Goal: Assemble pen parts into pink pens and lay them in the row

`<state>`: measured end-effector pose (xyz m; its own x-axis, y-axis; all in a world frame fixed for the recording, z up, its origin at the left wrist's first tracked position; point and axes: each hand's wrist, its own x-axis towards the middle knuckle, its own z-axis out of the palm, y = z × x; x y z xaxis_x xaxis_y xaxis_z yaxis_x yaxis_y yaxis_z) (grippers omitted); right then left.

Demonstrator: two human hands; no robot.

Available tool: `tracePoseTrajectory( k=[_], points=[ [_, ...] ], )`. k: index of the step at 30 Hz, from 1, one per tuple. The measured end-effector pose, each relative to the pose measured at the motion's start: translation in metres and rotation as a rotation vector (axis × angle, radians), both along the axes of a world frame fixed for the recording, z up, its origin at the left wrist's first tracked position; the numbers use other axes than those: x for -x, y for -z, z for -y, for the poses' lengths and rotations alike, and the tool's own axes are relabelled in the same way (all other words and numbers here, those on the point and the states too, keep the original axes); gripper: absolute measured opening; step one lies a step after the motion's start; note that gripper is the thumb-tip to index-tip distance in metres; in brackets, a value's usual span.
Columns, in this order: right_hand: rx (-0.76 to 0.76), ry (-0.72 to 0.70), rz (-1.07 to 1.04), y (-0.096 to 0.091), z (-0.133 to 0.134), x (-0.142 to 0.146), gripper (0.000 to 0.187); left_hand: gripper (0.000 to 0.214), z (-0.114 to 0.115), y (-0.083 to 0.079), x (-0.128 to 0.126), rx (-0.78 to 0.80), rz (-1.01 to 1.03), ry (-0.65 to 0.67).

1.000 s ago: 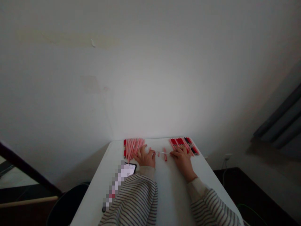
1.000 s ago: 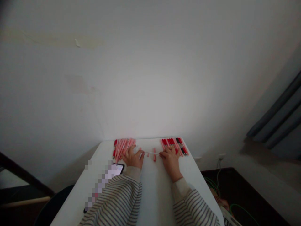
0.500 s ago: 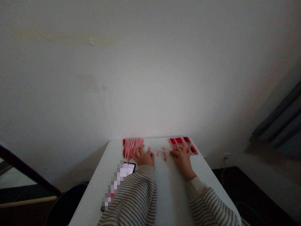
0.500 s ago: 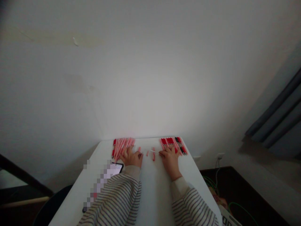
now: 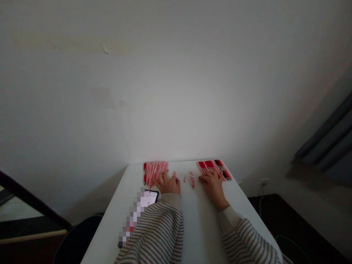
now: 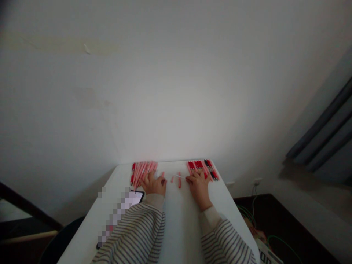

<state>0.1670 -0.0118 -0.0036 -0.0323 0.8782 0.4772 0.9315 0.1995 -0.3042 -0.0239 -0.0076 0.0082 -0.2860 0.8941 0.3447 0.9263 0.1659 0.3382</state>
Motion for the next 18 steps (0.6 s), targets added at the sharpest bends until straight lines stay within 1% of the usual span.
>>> tracePoseTrajectory(
  k=[4, 9, 14, 18],
  points=[
    [-0.009, -0.002, 0.004, 0.001, -0.001, -0.001, 0.019, 0.012, 0.001, -0.001, 0.0, 0.004, -0.006, 0.002],
    [-0.045, -0.018, 0.001, 0.0, 0.0, 0.0, 0.018, 0.013, 0.004, -0.004, 0.0, -0.035, 0.007, 0.013],
    [-0.071, -0.031, 0.01, -0.005, 0.002, 0.003, 0.018, 0.022, 0.007, -0.007, -0.002, -0.08, 0.065, 0.106],
    [-0.076, -0.045, 0.016, -0.011, 0.005, 0.007, 0.017, 0.021, 0.009, -0.008, -0.003, -0.061, 0.082, 0.149]
  ],
)
